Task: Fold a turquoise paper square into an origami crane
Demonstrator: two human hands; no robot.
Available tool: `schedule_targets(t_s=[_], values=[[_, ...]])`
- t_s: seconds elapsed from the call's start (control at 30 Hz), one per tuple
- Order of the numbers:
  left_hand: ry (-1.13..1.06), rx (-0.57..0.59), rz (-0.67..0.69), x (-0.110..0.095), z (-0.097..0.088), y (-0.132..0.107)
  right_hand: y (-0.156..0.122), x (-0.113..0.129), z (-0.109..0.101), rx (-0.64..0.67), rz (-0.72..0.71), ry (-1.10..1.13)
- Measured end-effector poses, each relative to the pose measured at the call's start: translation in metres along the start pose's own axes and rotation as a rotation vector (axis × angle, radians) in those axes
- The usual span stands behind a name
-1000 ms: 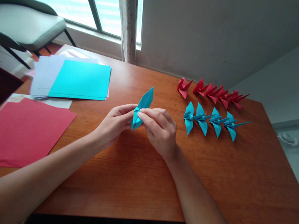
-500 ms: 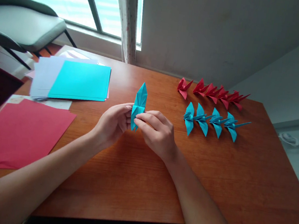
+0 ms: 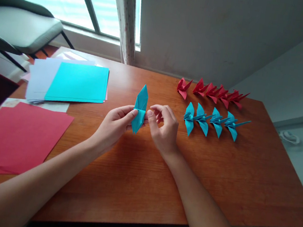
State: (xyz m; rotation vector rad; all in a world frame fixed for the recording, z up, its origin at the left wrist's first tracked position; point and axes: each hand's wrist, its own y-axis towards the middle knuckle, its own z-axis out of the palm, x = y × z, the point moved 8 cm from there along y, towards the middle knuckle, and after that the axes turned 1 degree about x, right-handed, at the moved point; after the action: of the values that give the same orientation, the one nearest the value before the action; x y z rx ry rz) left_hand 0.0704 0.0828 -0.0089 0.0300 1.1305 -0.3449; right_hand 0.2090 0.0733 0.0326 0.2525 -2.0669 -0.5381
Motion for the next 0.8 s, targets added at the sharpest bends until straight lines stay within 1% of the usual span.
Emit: schedule_targets(t_s=[0.07,0.1,0.2,0.37,0.47,0.6,0.8], values=[[0.053,-0.018,0.035,-0.003,0.0,-0.001,0.0,-0.011,0.009,0.076,0.075,0.09],[0.076,-0.025,0.051,-0.005,0.001,-0.001,0.0,-0.015,0.012,0.094,0.097,0.127],[0.109,-0.023,0.075,-0.007,0.001,-0.002,-0.001,-0.021,0.015,0.105,0.128,0.185],[0.116,-0.013,0.09,-0.005,0.001,-0.001,0.0,-0.02,0.014,0.094,0.145,0.194],[0.115,-0.021,0.084,-0.004,0.0,-0.001,0.0,-0.019,0.016,0.127,0.143,0.187],[0.117,-0.022,0.069,-0.004,0.0,-0.002,0.0,-0.021,0.02,0.153,0.153,0.231],[0.116,-0.015,0.059,-0.003,0.001,-0.001,0.0,-0.02,0.019,0.124,0.127,0.279]])
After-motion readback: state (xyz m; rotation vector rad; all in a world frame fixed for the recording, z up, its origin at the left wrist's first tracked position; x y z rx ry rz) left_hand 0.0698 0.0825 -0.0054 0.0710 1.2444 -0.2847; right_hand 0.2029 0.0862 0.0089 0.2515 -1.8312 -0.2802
